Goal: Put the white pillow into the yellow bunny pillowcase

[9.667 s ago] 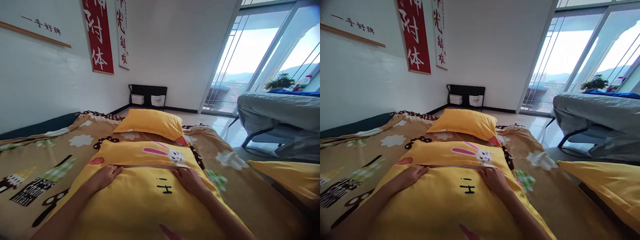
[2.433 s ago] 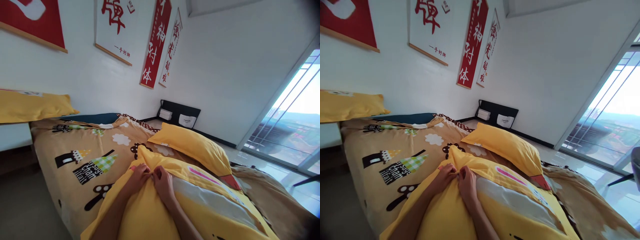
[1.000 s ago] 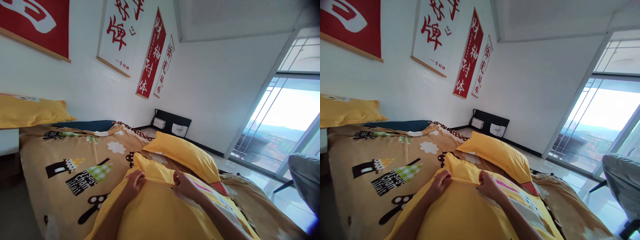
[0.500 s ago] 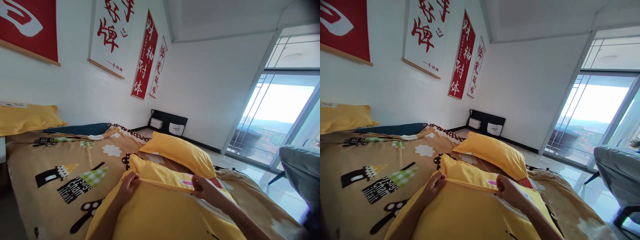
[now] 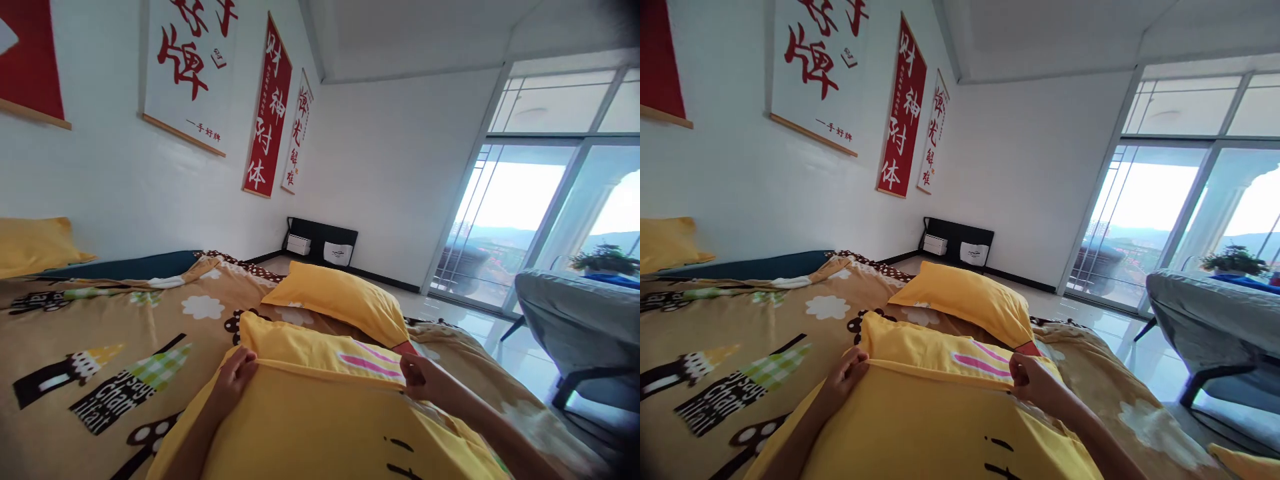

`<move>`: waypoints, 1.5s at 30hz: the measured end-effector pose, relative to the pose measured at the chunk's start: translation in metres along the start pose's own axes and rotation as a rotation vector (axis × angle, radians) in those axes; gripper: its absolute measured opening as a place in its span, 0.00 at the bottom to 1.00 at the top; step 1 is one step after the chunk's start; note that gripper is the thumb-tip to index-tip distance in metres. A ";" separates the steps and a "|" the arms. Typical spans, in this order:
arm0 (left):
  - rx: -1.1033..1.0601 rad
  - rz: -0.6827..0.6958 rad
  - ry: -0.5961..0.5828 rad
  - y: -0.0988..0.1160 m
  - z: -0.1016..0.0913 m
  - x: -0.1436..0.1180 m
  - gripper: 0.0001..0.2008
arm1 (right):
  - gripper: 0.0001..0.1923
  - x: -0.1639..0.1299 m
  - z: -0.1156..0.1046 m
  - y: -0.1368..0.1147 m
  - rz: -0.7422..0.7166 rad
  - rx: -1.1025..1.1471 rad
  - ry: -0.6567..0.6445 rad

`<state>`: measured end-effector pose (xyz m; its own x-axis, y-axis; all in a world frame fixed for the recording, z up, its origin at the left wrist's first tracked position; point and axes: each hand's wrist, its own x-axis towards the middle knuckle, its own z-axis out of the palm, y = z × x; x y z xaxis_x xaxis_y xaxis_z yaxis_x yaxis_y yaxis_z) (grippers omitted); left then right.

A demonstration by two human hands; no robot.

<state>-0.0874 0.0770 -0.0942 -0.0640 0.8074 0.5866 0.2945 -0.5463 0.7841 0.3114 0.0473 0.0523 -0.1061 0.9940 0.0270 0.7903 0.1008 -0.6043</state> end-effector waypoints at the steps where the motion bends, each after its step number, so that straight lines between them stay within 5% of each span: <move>1: -0.003 -0.010 0.003 -0.002 0.000 0.000 0.25 | 0.11 -0.003 -0.004 0.004 0.010 0.017 0.004; 10: 0.054 -0.218 0.103 -0.018 0.000 0.000 0.36 | 0.11 -0.020 -0.020 0.052 -0.025 0.178 0.107; 15: 0.298 -0.057 -0.045 -0.006 -0.013 0.006 0.26 | 0.13 -0.025 -0.017 0.090 -0.097 0.295 0.148; 18: 0.524 0.029 0.065 0.005 -0.008 0.015 0.22 | 0.13 -0.025 -0.009 0.108 -0.136 0.383 0.189; 21: 0.646 0.221 0.109 0.047 0.030 0.019 0.18 | 0.13 -0.023 0.001 0.119 -0.159 0.496 0.229; 24: 0.638 0.391 -0.285 0.121 0.103 0.013 0.15 | 0.13 -0.026 0.005 0.120 -0.153 0.553 0.236; 27: 0.646 0.434 -0.529 0.191 0.187 0.009 0.18 | 0.12 -0.033 0.003 0.115 -0.133 0.558 0.260; 31: 0.769 0.470 -0.689 0.223 0.257 0.013 0.12 | 0.13 -0.038 0.000 0.110 -0.118 0.567 0.264; 38: 0.748 0.445 -0.739 0.200 0.266 0.019 0.08 | 0.10 -0.034 0.001 0.121 -0.073 0.393 0.357; 45: 0.756 0.445 -0.714 0.205 0.266 0.023 0.07 | 0.10 -0.046 -0.009 0.125 0.023 0.052 0.321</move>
<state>0.2250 0.0431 0.0266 0.6786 0.6496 0.3427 0.6716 -0.7378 0.0686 0.4207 0.0149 -0.0177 0.1135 0.9595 0.2580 0.7579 0.0843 -0.6470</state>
